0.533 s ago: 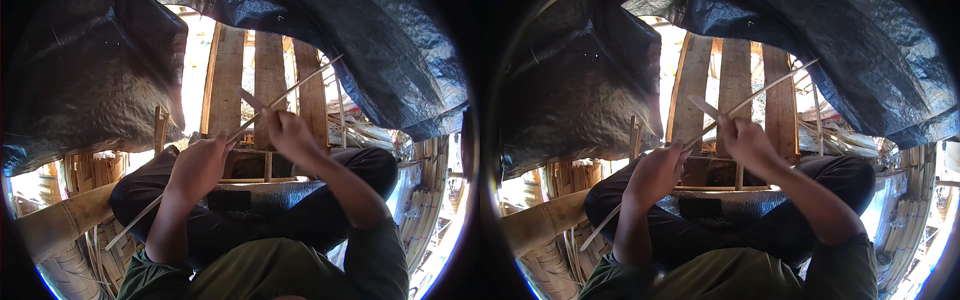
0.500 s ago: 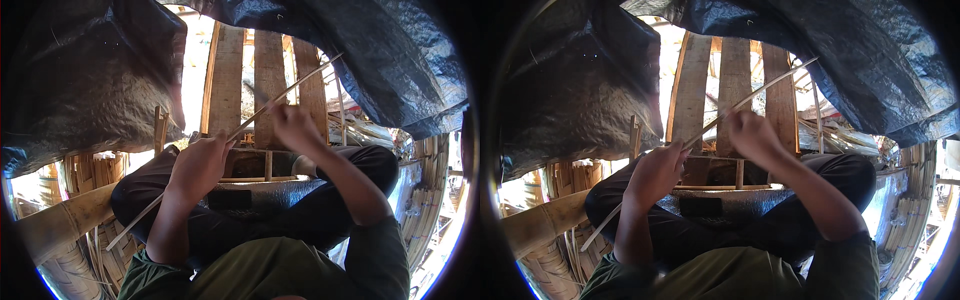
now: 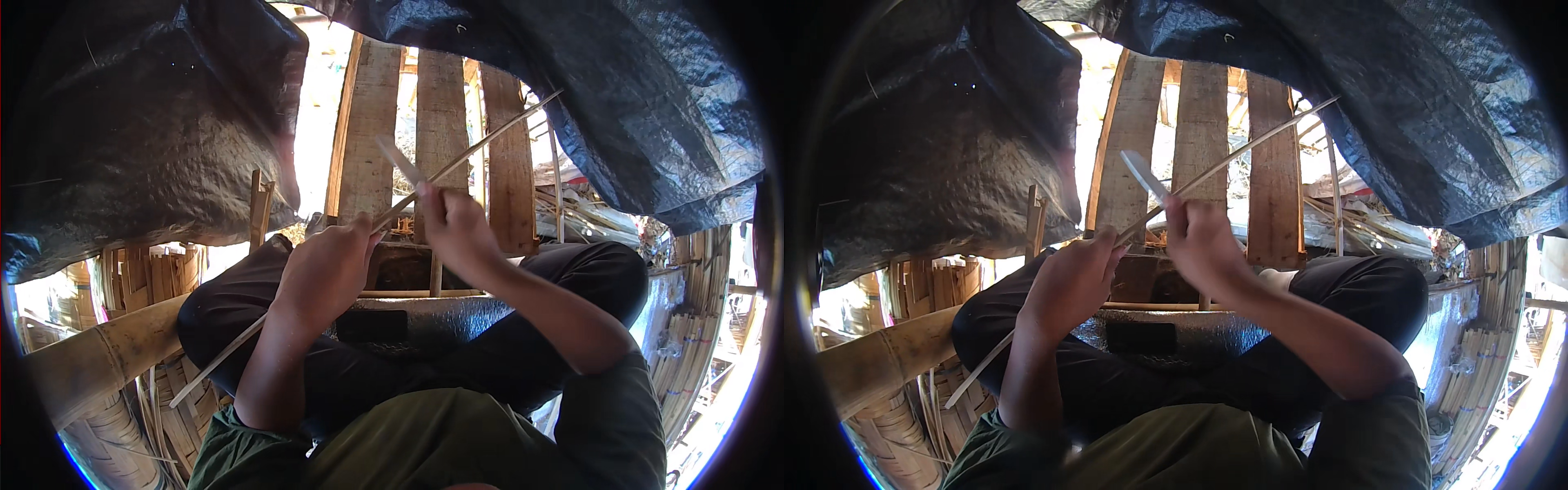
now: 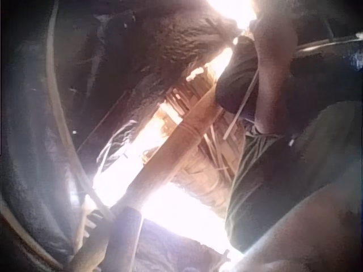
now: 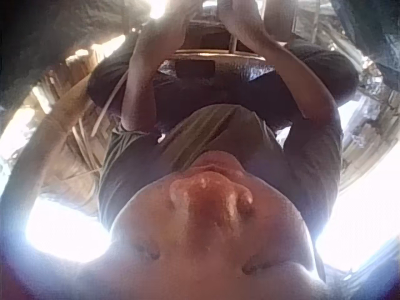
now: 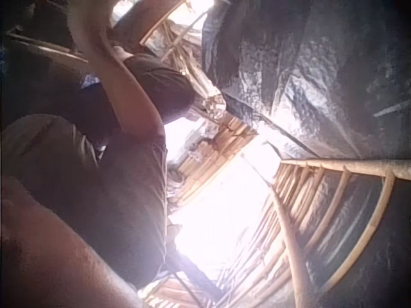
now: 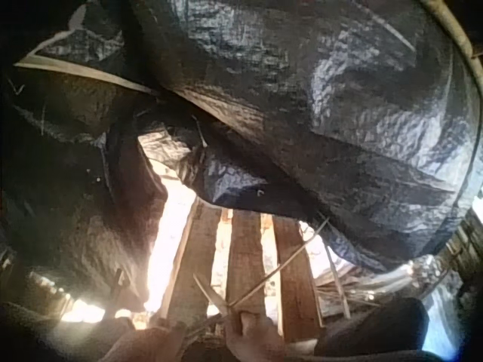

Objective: The person shaves a long bamboo strip using a small knife while holding it with their hands.

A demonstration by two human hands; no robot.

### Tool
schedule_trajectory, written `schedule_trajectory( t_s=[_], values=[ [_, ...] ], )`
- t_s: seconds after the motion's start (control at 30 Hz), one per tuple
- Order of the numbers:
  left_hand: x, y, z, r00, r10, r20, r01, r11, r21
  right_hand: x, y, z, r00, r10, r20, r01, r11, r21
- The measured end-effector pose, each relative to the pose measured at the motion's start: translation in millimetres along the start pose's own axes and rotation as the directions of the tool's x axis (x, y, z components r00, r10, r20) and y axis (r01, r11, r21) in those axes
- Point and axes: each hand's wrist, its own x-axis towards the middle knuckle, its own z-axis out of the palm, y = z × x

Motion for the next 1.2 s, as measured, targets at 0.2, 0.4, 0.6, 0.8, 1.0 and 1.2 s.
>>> schedule_trajectory(
  t_s=[0.2,0.4,0.6,0.8,1.0,1.2],
  values=[
    [-2.8,-6.3,0.6,1.000,0.012,-0.028,-0.013,1.000,-0.016,25.6,-3.8,-31.8,0.930,0.321,0.179,-0.328,0.945,0.010],
    [-2.1,-1.0,-1.6,0.999,-0.015,0.041,0.013,0.999,0.030,1.6,-3.6,-7.5,0.997,0.022,0.068,-0.031,0.991,0.133],
    [1.8,-3.3,2.3,1.000,0.016,-0.015,-0.016,1.000,-0.017,2.4,-0.9,0.0,0.995,-0.041,-0.092,0.044,0.998,0.033],
    [-2.3,-6.7,-0.6,1.000,-0.003,-0.002,0.003,1.000,-0.018,23.8,-4.6,-32.9,0.972,0.218,0.089,-0.215,0.976,-0.038],
    [0.0,-3.6,2.0,0.999,0.031,-0.016,-0.031,0.999,-0.014,3.4,0.7,-12.6,0.989,0.042,0.140,-0.028,0.994,-0.105],
    [2.6,-4.3,2.1,1.000,-0.001,-0.014,0.000,0.999,-0.040,48.3,10.2,-53.0,0.979,0.202,0.028,-0.192,0.960,-0.204]
  ],
)
